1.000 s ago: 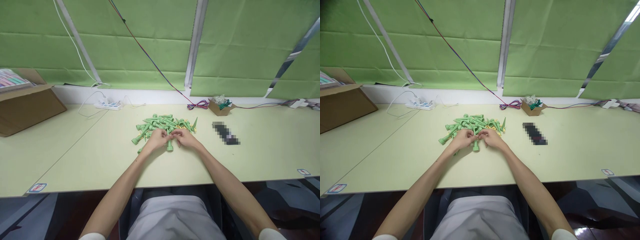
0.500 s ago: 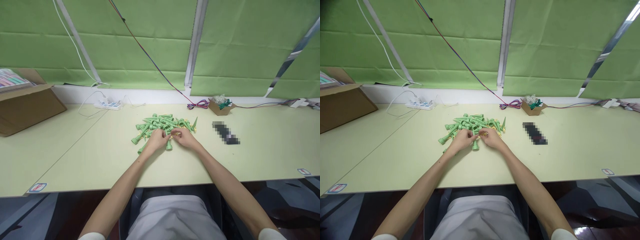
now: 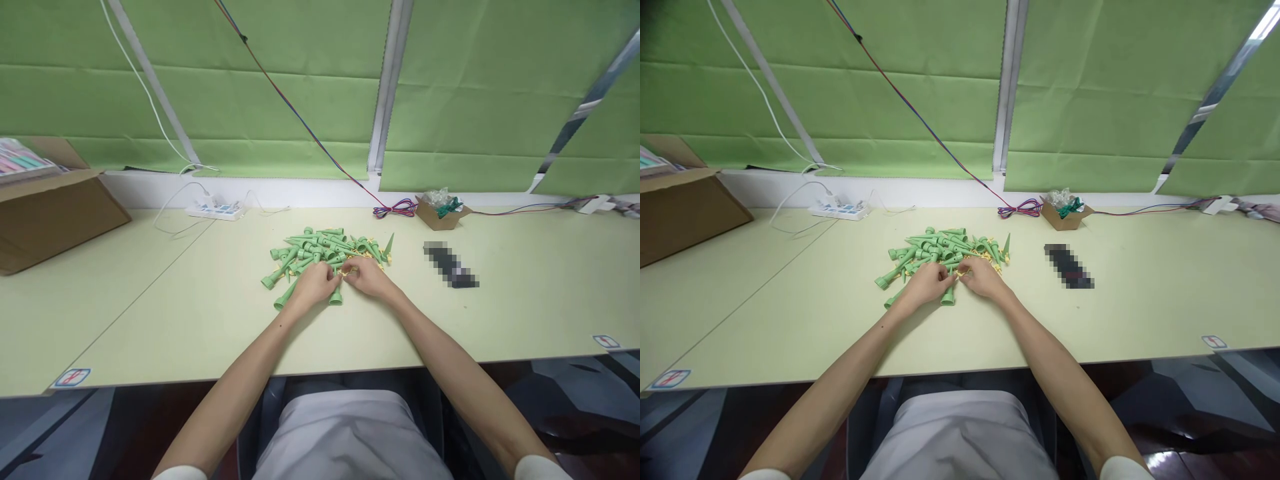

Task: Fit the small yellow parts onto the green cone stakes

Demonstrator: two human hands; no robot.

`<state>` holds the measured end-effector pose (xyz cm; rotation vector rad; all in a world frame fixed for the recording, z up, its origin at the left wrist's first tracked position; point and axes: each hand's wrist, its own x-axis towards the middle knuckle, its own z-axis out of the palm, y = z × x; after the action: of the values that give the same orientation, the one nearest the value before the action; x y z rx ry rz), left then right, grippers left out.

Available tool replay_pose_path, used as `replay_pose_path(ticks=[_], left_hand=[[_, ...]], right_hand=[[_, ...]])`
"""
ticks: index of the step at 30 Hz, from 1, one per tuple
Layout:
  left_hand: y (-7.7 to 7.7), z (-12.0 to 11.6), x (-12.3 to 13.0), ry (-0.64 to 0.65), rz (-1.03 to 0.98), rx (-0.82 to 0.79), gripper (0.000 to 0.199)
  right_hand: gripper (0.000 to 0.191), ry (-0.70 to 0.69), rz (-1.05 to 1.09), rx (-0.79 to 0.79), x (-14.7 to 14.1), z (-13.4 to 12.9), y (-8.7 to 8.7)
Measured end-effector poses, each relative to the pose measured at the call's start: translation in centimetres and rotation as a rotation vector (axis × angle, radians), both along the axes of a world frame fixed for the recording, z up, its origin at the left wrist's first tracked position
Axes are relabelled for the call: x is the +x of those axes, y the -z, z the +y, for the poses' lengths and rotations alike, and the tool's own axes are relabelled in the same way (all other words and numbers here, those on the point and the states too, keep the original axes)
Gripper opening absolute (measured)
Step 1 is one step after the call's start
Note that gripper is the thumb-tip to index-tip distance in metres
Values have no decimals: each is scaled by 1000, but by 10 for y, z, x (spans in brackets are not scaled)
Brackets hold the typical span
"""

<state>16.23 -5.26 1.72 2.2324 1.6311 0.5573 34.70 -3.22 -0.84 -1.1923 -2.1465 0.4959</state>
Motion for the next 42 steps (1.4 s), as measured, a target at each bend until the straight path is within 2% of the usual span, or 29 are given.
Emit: replay_pose_path(ticks=[9, 15, 26, 29, 32, 36, 42], left_hand=[[-7, -3, 1, -88, -83, 80, 34], [-10, -2, 1, -88, -202, 122, 30], [-10, -3, 1, -70, -210, 135, 31], [-10, -3, 1, -53, -232, 149, 27], [-11, -2, 2, -51, -288, 132, 19], [-13, -1, 4, -27, -411, 52, 21], [-17, -3, 5, 16, -536, -1, 22]], right_hand=[[15, -5, -13, 5, 1, 0, 1], [13, 27, -4, -2, 1, 0, -2], [19, 153, 44, 15, 2, 0, -4], [18, 161, 138, 21, 2, 1, -6], [16, 147, 332, 11, 0, 3, -8], [21, 111, 582, -80, -3, 5, -11], [32, 109, 693, -210, -5, 3, -12]])
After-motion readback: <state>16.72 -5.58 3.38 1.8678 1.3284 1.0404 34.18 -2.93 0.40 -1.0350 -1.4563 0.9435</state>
